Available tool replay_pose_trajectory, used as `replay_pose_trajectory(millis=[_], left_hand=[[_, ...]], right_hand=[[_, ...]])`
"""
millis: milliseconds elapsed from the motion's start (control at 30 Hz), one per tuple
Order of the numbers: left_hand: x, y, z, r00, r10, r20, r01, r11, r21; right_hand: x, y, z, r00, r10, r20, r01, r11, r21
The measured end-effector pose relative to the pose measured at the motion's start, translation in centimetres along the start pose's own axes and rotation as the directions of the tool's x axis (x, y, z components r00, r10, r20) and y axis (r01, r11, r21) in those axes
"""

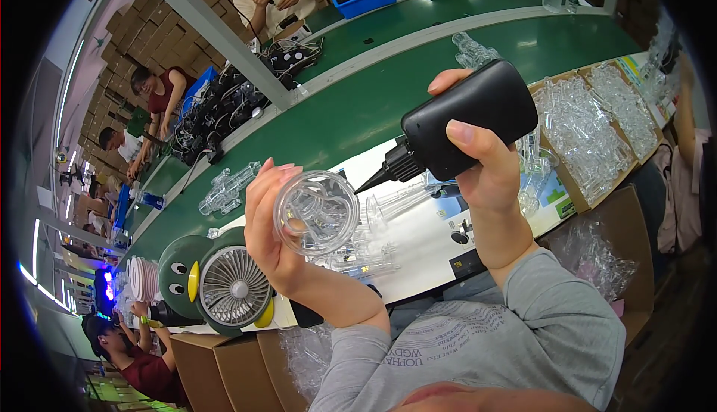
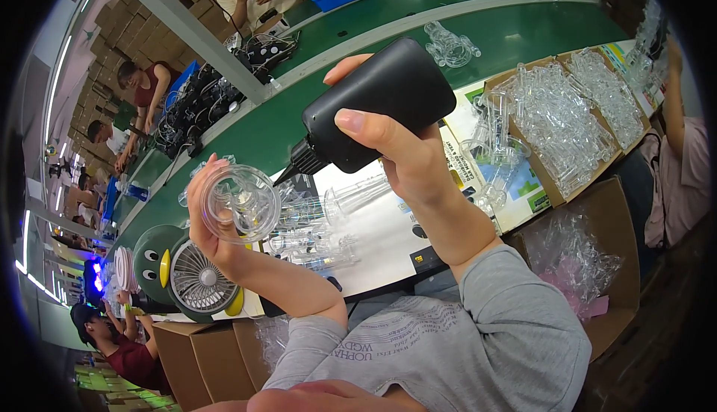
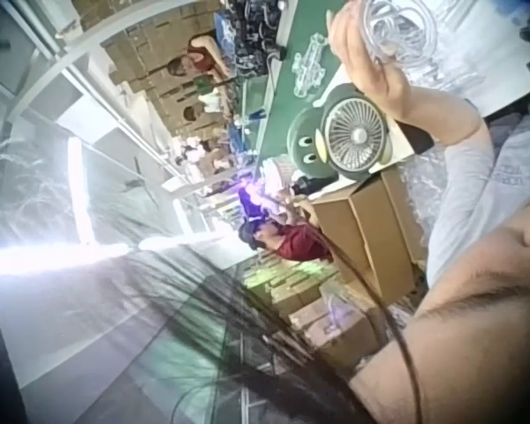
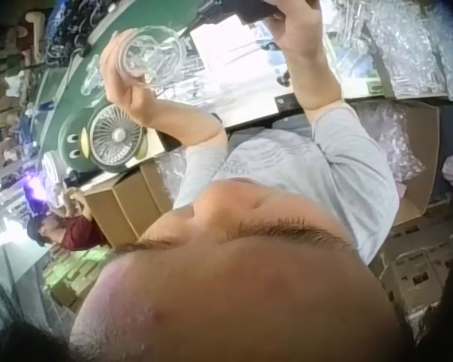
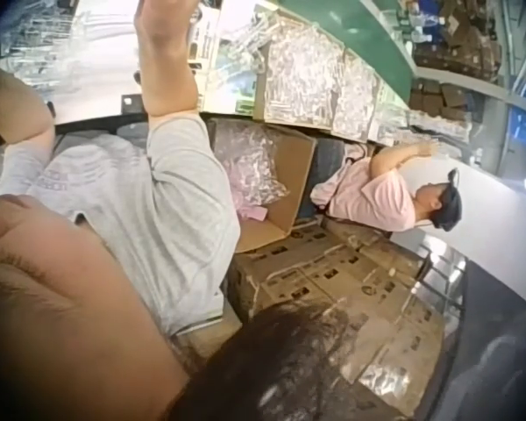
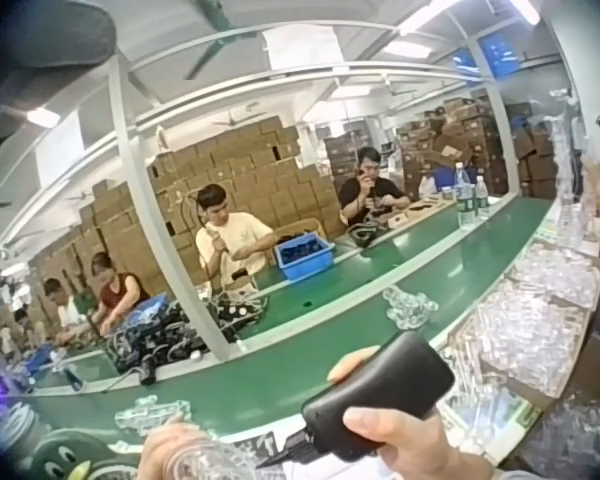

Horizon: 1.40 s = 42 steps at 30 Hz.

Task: Assembling plastic components by applying liquid adhesive from a bottle to a clear plastic cup and joining it to a larger plastic housing.

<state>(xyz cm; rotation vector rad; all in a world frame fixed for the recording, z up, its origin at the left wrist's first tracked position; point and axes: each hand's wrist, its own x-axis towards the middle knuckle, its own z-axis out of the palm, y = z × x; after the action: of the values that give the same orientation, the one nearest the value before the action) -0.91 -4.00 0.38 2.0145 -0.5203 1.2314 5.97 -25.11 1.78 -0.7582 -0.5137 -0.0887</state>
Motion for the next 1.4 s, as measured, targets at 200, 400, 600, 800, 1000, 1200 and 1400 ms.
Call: replay_pose_trajectory(millis=[200, 400, 600, 800, 1000, 1200, 1400], left_hand=[[0.17, 0.06, 0.04, 1.0, -0.013, -0.014, 0.013, 1.0, -0.001], [0.09, -0.11, 0.13, 0.999, -0.028, -0.043, 0.028, 1.0, -0.001], [0.14, -0.12, 0.02, 0.999, -0.021, -0.045, 0.021, 1.0, -0.007], [0.05, -0.2, 0.1, 0.998, -0.025, -0.05, 0.024, 1.0, -0.006], [0.01, -0.07, 0.16, 0.997, -0.052, -0.06, 0.051, 0.999, -0.012], [-0.01, -0.04, 0.12, 0.996, -0.064, -0.063, 0.064, 0.998, -0.005], [0.0, -0.09, 0.13, 0.996, -0.061, -0.061, 0.061, 0.998, -0.01]], right_hand=[[-0.08, 0.01, 0.06, 1.0, -0.012, 0.001, 0.012, 1.0, -0.003], [-0.22, 0.23, -0.08, 1.0, 0.004, 0.02, -0.003, 0.999, -0.033], [-0.27, 0.19, -0.04, 1.0, 0.01, 0.026, -0.009, 0.999, -0.047], [-0.32, 0.17, -0.05, 1.0, 0.016, 0.014, -0.015, 0.998, -0.058], [-0.4, 0.16, -0.2, 1.0, -0.001, 0.03, 0.003, 0.996, -0.088], [-0.54, 0.14, -0.13, 0.999, -0.023, 0.029, 0.026, 0.992, -0.124], [-0.63, -0.01, -0.1, 0.997, -0.041, 0.061, 0.048, 0.992, -0.121]])
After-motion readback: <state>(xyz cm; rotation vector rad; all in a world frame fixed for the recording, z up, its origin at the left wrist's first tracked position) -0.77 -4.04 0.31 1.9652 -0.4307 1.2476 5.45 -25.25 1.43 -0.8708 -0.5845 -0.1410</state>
